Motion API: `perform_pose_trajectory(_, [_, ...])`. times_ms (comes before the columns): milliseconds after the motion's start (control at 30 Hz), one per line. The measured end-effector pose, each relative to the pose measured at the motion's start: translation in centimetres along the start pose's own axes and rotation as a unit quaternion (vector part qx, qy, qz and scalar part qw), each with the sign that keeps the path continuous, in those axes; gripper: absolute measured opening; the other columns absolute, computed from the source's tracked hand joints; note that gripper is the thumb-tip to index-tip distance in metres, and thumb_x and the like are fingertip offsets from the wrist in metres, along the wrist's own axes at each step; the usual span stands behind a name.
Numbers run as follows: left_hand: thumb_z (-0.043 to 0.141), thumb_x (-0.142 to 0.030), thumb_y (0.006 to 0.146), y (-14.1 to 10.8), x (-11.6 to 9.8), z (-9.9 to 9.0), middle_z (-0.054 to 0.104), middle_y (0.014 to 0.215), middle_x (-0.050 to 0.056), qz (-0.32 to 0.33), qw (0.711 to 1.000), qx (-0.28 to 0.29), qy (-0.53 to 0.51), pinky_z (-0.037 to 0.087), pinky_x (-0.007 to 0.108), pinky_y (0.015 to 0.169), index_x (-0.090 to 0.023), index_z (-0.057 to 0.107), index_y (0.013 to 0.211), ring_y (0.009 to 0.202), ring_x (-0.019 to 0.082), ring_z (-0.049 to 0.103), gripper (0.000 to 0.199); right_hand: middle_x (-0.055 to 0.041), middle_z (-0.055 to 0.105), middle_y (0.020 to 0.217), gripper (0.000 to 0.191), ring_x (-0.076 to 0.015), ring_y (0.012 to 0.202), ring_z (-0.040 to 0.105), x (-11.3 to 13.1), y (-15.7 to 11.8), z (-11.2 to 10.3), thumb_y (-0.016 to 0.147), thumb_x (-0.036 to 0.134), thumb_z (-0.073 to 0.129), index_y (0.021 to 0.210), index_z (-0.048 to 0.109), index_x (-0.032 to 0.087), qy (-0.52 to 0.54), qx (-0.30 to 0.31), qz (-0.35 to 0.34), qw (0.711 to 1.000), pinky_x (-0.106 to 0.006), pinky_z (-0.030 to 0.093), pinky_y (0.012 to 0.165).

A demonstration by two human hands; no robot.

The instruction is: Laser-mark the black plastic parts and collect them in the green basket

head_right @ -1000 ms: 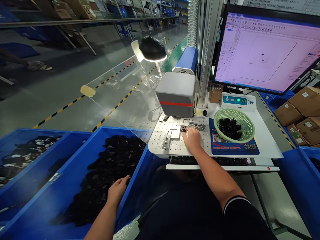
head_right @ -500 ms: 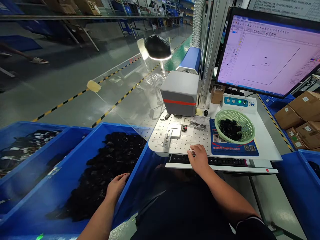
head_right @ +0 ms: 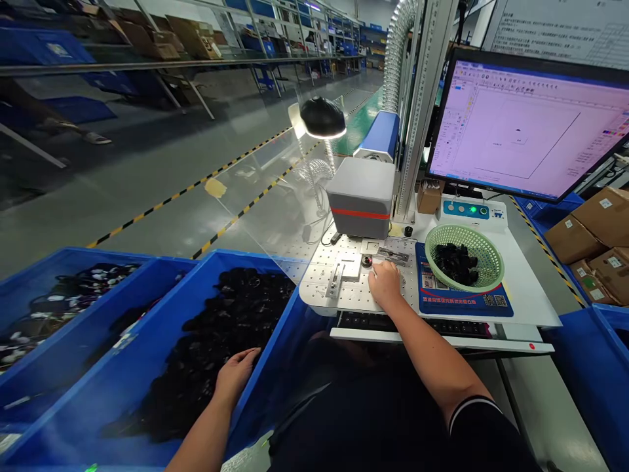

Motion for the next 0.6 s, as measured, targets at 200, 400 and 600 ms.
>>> perform_pose_trajectory(200, [0.072,-0.013,0.063,0.4,-0.1,0.0,0.064,0.057,0.004,-0.007,1.000,-0.005,0.016,0.051,0.031,0.063,-0.017,0.064,0.061,0.057,0.019,0.060,0.009,-0.0079,0.064,0.093,0.021,-0.0235,0.092,0.052,0.5,0.1,-0.1,0.090,0.020,0.054,0.097,0.073,0.020,0.003,0.012,0.012,1.000,-0.035,0.037,0.084])
perform_pose_trajectory(400, [0.073,-0.016,0.063,0.4,-0.1,-0.2,0.065,0.061,0.004,0.003,1.000,-0.007,0.014,0.052,0.031,0.066,-0.017,0.065,0.061,0.062,0.020,0.062,0.008,-0.0079,0.063,0.094,0.021,-0.0230,0.093,0.052,0.5,0.0,-0.3,0.092,0.024,0.055,0.102,0.073,0.020,-0.017,0.028,0.014,0.999,-0.033,0.037,0.084])
perform_pose_trajectory(600, [0.073,-0.012,0.061,0.3,-0.2,-0.1,0.064,0.058,0.004,-0.004,1.000,0.000,0.010,0.051,0.030,0.061,-0.017,0.065,0.062,0.057,0.019,0.060,0.010,-0.0071,0.063,0.090,0.019,-0.0223,0.090,0.054,-0.6,-1.6,-0.5,0.090,0.026,0.058,0.101,0.071,0.018,-0.004,0.008,0.002,1.000,-0.032,0.039,0.082])
Point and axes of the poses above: each hand's wrist, its own y-axis towards the middle knuckle, its own z-axis out of the palm, x = y × z, the point moved 2 cm from there along y, towards the middle knuckle
